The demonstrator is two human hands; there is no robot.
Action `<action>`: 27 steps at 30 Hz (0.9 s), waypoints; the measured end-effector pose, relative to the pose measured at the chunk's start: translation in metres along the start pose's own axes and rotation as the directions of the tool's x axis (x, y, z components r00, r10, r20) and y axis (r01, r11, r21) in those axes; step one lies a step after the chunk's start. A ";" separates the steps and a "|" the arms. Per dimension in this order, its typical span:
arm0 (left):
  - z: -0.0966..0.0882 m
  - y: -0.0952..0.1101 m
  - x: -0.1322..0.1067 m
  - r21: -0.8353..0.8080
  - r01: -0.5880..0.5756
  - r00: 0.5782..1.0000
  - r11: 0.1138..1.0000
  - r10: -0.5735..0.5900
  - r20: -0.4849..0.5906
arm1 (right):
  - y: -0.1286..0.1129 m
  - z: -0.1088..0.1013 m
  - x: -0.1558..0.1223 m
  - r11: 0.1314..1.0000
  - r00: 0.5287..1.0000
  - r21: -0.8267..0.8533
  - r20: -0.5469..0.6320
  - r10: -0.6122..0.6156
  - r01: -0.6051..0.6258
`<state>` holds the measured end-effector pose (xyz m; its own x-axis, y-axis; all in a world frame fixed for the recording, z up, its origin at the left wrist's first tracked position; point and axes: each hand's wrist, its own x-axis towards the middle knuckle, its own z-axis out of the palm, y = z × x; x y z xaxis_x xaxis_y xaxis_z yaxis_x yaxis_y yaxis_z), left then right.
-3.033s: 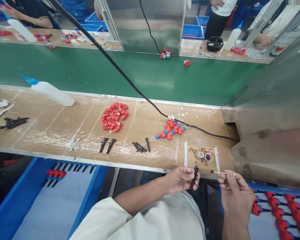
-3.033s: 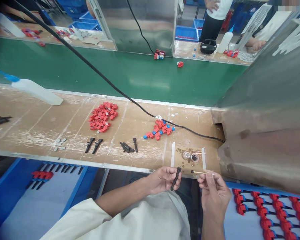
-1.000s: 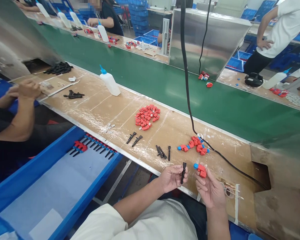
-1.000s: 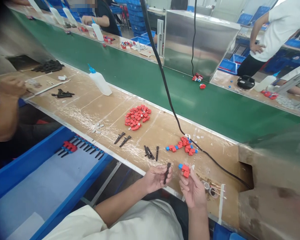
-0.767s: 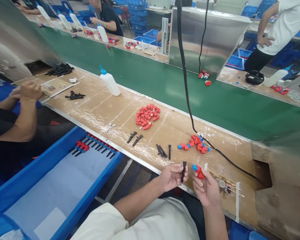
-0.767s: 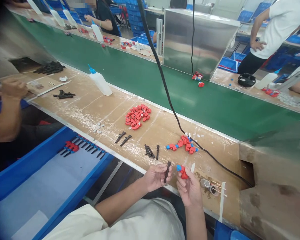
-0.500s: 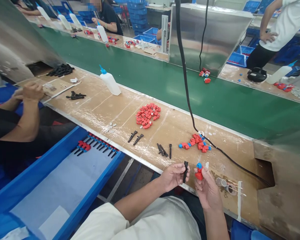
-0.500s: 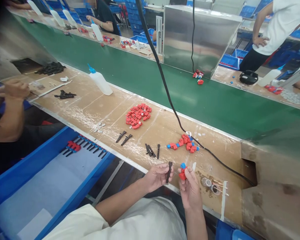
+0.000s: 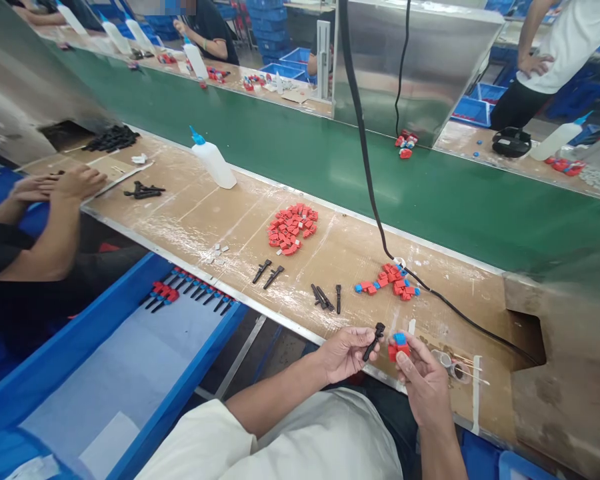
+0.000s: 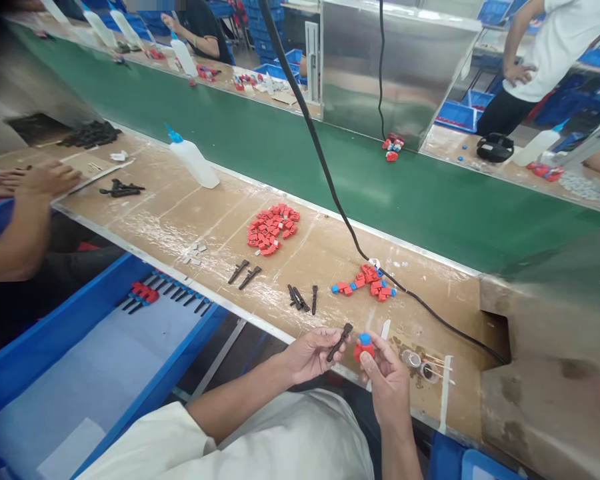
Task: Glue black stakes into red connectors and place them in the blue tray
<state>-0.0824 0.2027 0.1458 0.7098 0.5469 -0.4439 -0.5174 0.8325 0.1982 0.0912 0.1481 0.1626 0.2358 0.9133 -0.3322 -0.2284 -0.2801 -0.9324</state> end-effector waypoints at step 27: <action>-0.001 -0.016 -0.008 0.336 -0.140 0.989 0.931 0.147 0.004 | 0.009 -0.001 -0.012 0.968 0.998 0.244 -0.017 0.065 -0.059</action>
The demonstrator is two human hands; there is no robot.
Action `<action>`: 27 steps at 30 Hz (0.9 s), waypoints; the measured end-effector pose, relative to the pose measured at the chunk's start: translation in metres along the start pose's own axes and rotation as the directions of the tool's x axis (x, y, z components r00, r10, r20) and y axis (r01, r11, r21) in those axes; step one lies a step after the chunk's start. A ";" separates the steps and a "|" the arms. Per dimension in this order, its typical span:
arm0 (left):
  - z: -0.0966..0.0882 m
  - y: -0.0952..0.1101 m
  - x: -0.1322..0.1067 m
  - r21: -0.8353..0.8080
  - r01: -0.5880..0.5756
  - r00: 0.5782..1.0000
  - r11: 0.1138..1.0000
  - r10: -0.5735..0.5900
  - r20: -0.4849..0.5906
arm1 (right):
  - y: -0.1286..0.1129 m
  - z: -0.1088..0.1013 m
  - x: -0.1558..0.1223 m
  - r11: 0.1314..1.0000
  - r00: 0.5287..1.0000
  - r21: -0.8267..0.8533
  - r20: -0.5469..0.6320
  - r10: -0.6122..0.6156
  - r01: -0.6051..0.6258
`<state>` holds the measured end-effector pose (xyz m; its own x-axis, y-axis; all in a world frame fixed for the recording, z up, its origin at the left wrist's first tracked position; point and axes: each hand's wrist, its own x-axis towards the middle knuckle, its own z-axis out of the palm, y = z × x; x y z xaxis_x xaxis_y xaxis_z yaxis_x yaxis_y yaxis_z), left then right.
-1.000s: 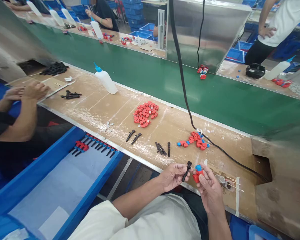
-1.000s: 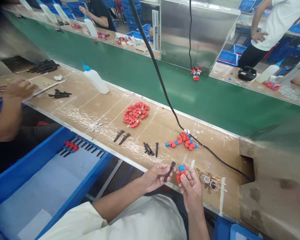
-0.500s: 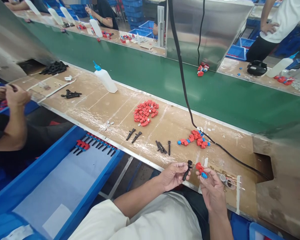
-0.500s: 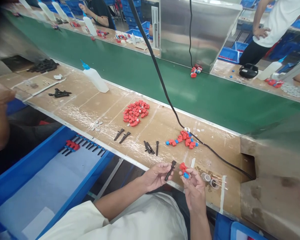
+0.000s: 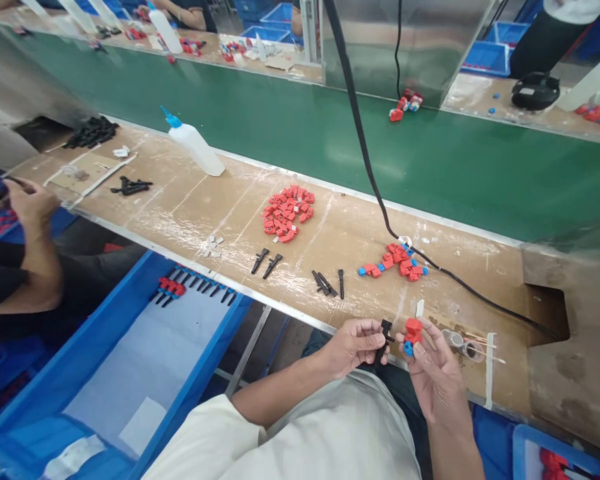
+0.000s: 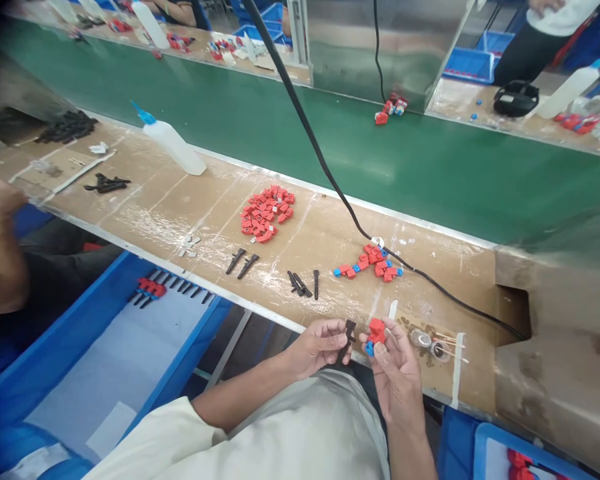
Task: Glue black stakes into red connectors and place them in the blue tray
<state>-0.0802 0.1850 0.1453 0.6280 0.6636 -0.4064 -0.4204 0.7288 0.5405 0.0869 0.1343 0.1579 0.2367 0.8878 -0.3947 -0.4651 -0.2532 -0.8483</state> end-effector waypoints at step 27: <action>0.005 -0.008 0.002 0.079 0.029 1.000 0.996 -0.028 -0.010 | 0.003 -0.015 -0.023 0.953 0.995 -0.302 -0.096 -0.037 0.006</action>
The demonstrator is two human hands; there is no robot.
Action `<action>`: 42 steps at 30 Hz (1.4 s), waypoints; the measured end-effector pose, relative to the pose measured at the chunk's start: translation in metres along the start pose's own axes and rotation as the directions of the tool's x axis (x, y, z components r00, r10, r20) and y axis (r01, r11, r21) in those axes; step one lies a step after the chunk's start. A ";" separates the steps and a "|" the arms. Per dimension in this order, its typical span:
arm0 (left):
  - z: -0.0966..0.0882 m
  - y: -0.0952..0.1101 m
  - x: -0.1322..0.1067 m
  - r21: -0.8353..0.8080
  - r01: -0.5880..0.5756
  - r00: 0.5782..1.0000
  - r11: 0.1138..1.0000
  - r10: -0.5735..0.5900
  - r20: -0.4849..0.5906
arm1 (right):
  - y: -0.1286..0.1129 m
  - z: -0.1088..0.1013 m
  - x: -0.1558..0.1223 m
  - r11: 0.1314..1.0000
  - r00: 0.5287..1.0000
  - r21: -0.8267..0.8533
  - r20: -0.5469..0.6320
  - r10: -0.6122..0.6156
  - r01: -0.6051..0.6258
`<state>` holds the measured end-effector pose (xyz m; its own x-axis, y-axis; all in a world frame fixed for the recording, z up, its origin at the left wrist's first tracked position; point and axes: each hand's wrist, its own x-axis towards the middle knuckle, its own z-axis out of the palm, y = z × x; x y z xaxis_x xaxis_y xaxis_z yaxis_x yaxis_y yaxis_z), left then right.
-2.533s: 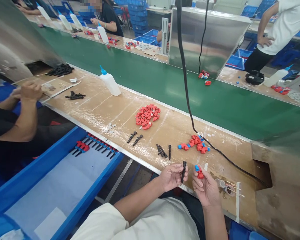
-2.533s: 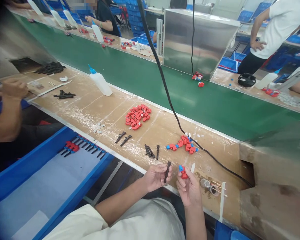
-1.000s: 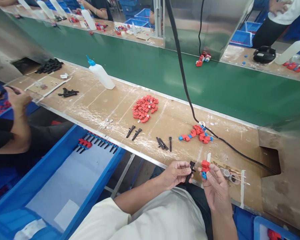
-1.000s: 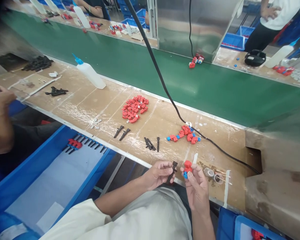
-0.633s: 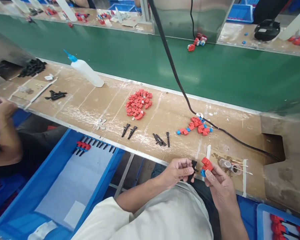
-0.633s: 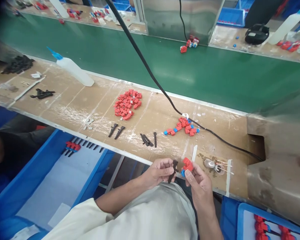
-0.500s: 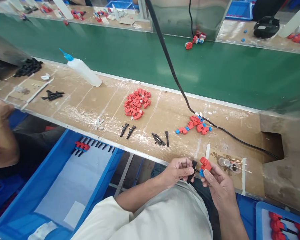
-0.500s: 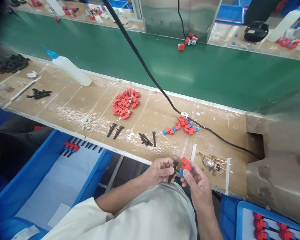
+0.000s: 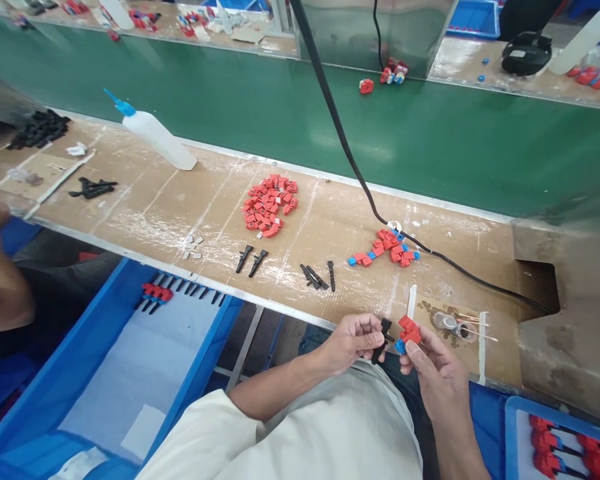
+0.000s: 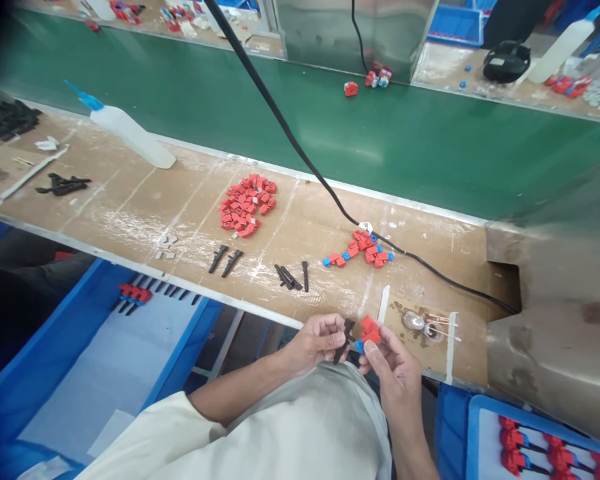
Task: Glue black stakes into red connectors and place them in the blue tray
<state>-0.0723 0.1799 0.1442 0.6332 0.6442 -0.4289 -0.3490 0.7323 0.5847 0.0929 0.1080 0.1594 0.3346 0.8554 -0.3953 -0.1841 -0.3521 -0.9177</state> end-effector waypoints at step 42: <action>-0.018 0.035 0.002 0.506 -0.125 0.945 0.853 -0.052 0.323 | -0.017 -0.005 -0.004 0.837 0.920 -0.416 0.317 -0.232 0.354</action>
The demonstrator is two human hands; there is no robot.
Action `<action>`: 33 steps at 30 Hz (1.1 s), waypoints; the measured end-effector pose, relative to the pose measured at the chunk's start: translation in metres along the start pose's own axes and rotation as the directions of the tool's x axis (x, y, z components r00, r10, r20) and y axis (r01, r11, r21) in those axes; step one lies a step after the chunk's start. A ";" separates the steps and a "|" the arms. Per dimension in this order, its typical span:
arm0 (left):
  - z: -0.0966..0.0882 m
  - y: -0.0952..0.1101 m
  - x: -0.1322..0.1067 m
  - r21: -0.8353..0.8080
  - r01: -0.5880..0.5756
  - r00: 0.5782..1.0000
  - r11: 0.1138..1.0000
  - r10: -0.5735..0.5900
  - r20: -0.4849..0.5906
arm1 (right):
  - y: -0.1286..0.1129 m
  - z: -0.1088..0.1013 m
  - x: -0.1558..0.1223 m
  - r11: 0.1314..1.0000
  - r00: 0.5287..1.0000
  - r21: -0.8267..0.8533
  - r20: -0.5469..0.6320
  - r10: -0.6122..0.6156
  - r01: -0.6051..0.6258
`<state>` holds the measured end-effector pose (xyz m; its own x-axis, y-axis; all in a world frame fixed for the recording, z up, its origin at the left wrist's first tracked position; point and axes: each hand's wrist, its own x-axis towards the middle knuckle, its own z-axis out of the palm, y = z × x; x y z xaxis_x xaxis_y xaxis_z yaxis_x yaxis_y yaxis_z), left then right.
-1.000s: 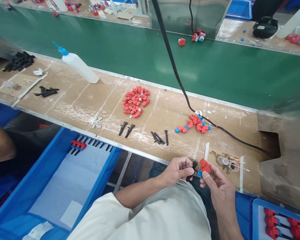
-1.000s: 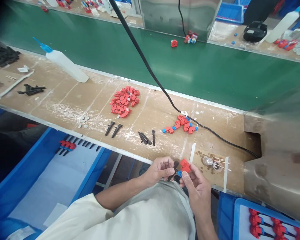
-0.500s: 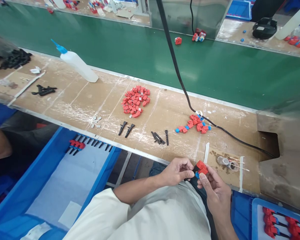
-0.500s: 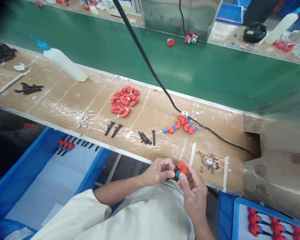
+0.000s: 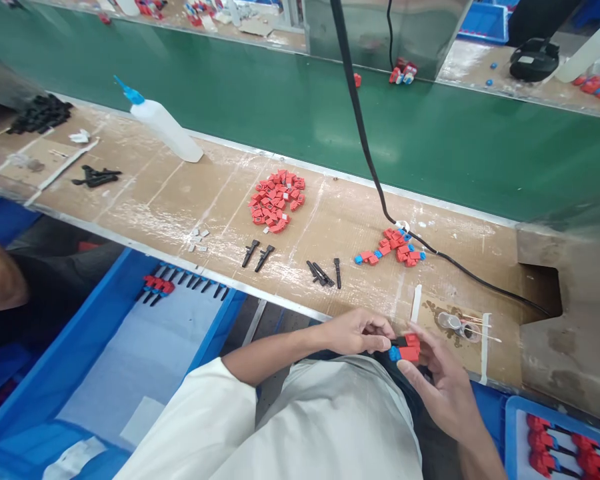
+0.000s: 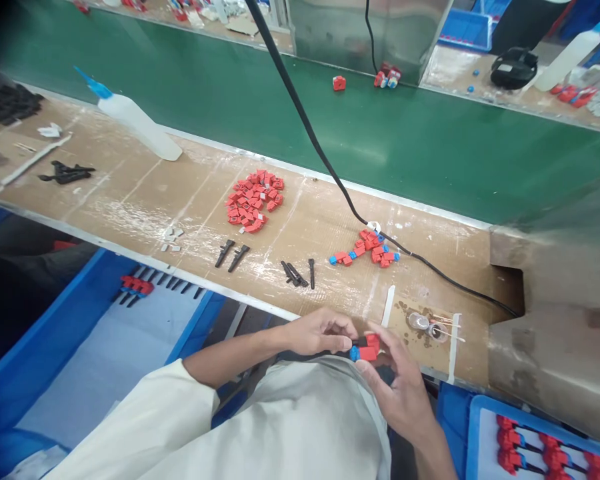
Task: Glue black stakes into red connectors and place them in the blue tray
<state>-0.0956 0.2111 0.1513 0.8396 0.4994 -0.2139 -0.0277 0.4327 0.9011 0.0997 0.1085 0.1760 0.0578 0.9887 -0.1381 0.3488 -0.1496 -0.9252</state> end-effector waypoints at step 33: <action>0.003 0.062 -0.032 0.774 -0.586 0.547 -0.237 0.589 0.595 | -0.078 -0.014 0.006 0.197 0.491 -0.631 0.331 -0.806 0.750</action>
<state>-0.1227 0.2197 0.2155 0.7654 0.0816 0.6383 -0.0657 -0.9769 0.2036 0.0859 0.1258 0.2519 -0.5628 0.6074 0.5607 0.7025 0.7089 -0.0629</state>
